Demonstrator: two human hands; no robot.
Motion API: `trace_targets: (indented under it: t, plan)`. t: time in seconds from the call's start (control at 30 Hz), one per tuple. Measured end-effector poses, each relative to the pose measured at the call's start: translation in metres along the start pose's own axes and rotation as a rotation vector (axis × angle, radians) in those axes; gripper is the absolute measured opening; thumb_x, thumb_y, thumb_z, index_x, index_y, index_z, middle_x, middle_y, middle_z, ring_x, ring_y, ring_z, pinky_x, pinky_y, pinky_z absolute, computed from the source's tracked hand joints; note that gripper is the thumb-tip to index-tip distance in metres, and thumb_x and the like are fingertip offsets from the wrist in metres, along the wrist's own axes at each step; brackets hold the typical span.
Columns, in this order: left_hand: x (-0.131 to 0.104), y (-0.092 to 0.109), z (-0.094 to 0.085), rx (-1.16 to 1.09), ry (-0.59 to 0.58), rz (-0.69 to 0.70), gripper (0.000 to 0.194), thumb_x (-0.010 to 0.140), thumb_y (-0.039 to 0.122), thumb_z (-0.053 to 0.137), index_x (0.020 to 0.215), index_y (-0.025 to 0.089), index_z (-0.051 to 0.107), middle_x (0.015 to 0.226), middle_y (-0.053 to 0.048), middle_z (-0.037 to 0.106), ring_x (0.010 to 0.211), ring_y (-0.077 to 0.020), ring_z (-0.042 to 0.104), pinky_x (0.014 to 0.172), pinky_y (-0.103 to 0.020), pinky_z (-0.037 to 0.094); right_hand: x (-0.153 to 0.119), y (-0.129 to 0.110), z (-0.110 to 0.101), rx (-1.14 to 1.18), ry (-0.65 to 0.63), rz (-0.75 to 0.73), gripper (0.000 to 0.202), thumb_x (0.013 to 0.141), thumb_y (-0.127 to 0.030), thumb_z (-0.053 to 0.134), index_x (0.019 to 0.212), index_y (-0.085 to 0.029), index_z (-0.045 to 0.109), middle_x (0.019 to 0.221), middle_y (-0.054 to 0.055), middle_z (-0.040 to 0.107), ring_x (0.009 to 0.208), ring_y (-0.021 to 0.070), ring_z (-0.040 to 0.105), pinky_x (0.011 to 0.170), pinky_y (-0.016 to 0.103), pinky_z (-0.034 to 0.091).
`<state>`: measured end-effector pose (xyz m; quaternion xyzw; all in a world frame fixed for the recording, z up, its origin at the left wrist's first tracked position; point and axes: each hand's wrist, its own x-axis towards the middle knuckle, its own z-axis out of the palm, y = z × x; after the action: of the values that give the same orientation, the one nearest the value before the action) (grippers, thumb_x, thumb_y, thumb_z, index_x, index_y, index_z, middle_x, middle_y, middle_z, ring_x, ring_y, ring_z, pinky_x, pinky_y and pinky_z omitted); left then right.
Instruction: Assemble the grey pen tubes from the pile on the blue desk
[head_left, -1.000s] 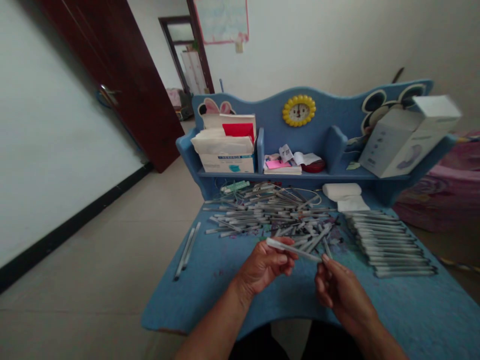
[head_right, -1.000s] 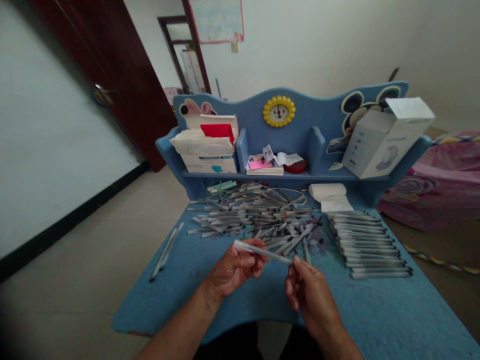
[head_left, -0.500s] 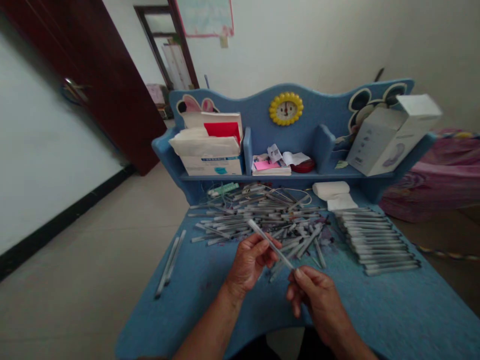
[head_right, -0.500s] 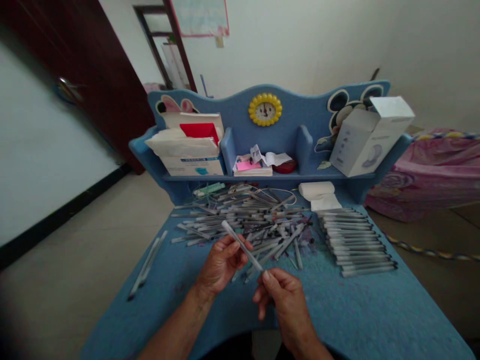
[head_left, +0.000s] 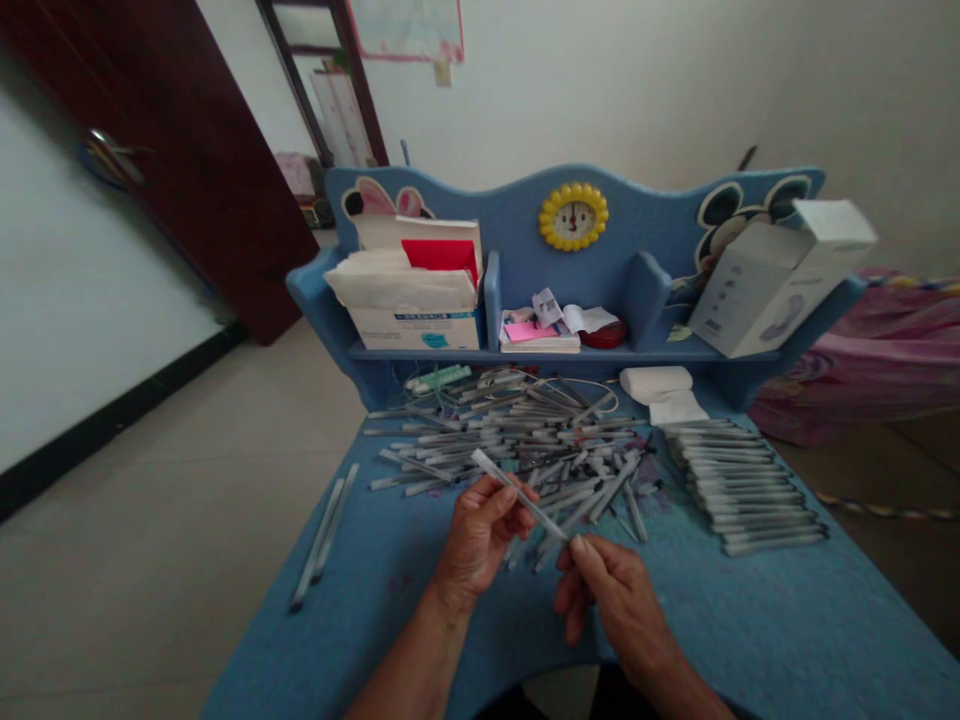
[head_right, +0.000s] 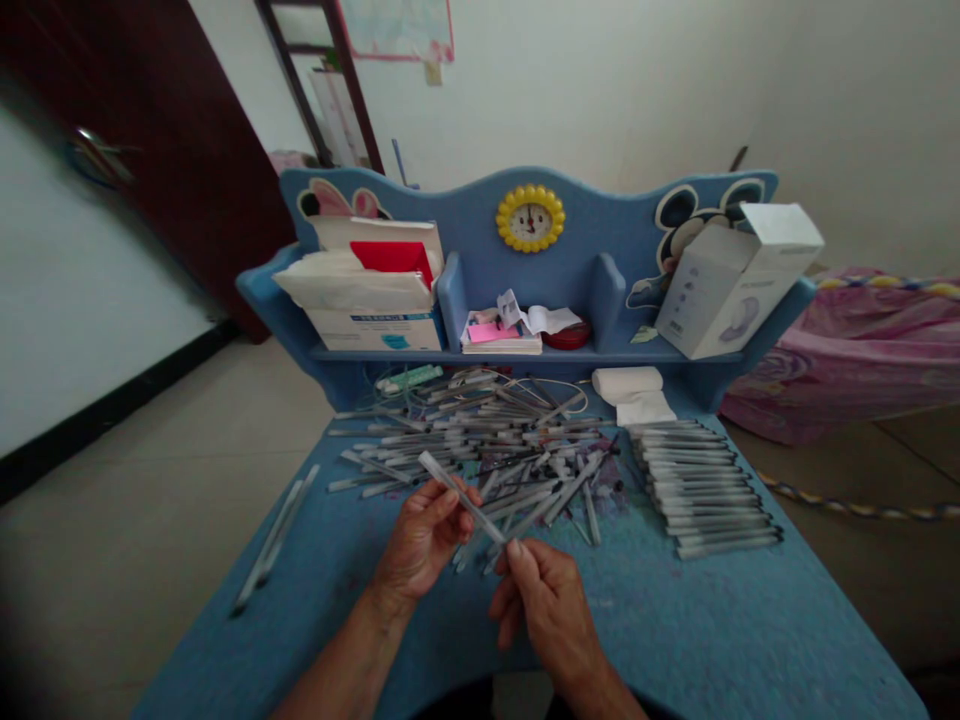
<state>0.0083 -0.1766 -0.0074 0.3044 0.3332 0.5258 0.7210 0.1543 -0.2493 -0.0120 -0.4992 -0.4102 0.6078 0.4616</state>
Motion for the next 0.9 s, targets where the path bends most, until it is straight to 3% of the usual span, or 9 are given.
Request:
trace_targets:
  t: [0.3, 0.47, 0.6, 0.7, 0.8, 0.9]
  plan:
    - [-0.0013, -0.0005, 0.0003, 0.002, -0.001, 0.026, 0.013, 0.068, 0.021, 0.068, 0.077, 0.012, 0.062, 0.073, -0.006, 0.068, 0.049, -0.0089, 0.058, 0.044, -0.017, 0.046, 0.0039, -0.0025, -0.0010, 0.009, 0.083, -0.066, 0.033, 0.073, -0.047, 0.062, 0.076, -0.014, 0.056, 0.057, 0.000, 0.062, 0.038, 0.0094, 0.055, 0.040, 0.019, 0.040]
    - [-0.0015, -0.0013, 0.0016, 0.008, 0.008, 0.032, 0.014, 0.068, 0.020, 0.068, 0.076, 0.012, 0.062, 0.073, -0.006, 0.068, 0.049, -0.0094, 0.058, 0.044, -0.018, 0.046, 0.0037, -0.0030, -0.0002, 0.039, 0.050, 0.031, 0.046, 0.081, -0.058, 0.043, 0.075, -0.014, 0.054, 0.049, 0.001, 0.060, 0.032, 0.0102, 0.052, 0.033, 0.019, 0.037]
    - [-0.0025, -0.0017, 0.0028, 0.021, 0.028, 0.027, 0.013, 0.068, 0.020, 0.068, 0.077, 0.013, 0.062, 0.074, -0.006, 0.069, 0.050, -0.0092, 0.058, 0.044, -0.017, 0.046, 0.0056, -0.0020, -0.0014, 0.007, 0.059, -0.016, 0.040, 0.078, -0.053, 0.052, 0.068, -0.015, 0.050, 0.050, 0.000, 0.061, 0.033, 0.0083, 0.052, 0.034, 0.017, 0.036]
    - [-0.0026, -0.0017, 0.0034, 0.035, 0.034, 0.027, 0.012, 0.068, 0.020, 0.068, 0.075, 0.012, 0.062, 0.073, -0.006, 0.069, 0.049, -0.0087, 0.057, 0.044, -0.017, 0.046, 0.0066, -0.0023, -0.0023, 0.033, 0.079, -0.011, 0.036, 0.072, -0.050, 0.062, 0.074, -0.016, 0.050, 0.053, -0.002, 0.061, 0.033, 0.0082, 0.052, 0.035, 0.017, 0.038]
    - [-0.0023, -0.0017, 0.0036, 0.038, 0.029, 0.028, 0.013, 0.068, 0.022, 0.068, 0.075, 0.012, 0.062, 0.073, -0.006, 0.068, 0.050, -0.0084, 0.057, 0.045, -0.017, 0.046, 0.0059, -0.0026, -0.0017, 0.039, 0.064, 0.040, 0.041, 0.076, -0.056, 0.053, 0.080, -0.015, 0.051, 0.050, -0.002, 0.060, 0.031, 0.0101, 0.052, 0.032, 0.018, 0.037]
    - [-0.0021, -0.0020, 0.0034, 0.042, 0.021, 0.029, 0.015, 0.068, 0.023, 0.068, 0.075, 0.012, 0.062, 0.074, -0.006, 0.068, 0.050, -0.0088, 0.058, 0.045, -0.017, 0.047, 0.0056, -0.0026, -0.0007, 0.013, 0.050, 0.053, 0.046, 0.080, -0.059, 0.043, 0.072, -0.015, 0.051, 0.046, 0.000, 0.059, 0.029, 0.0096, 0.051, 0.030, 0.017, 0.034]
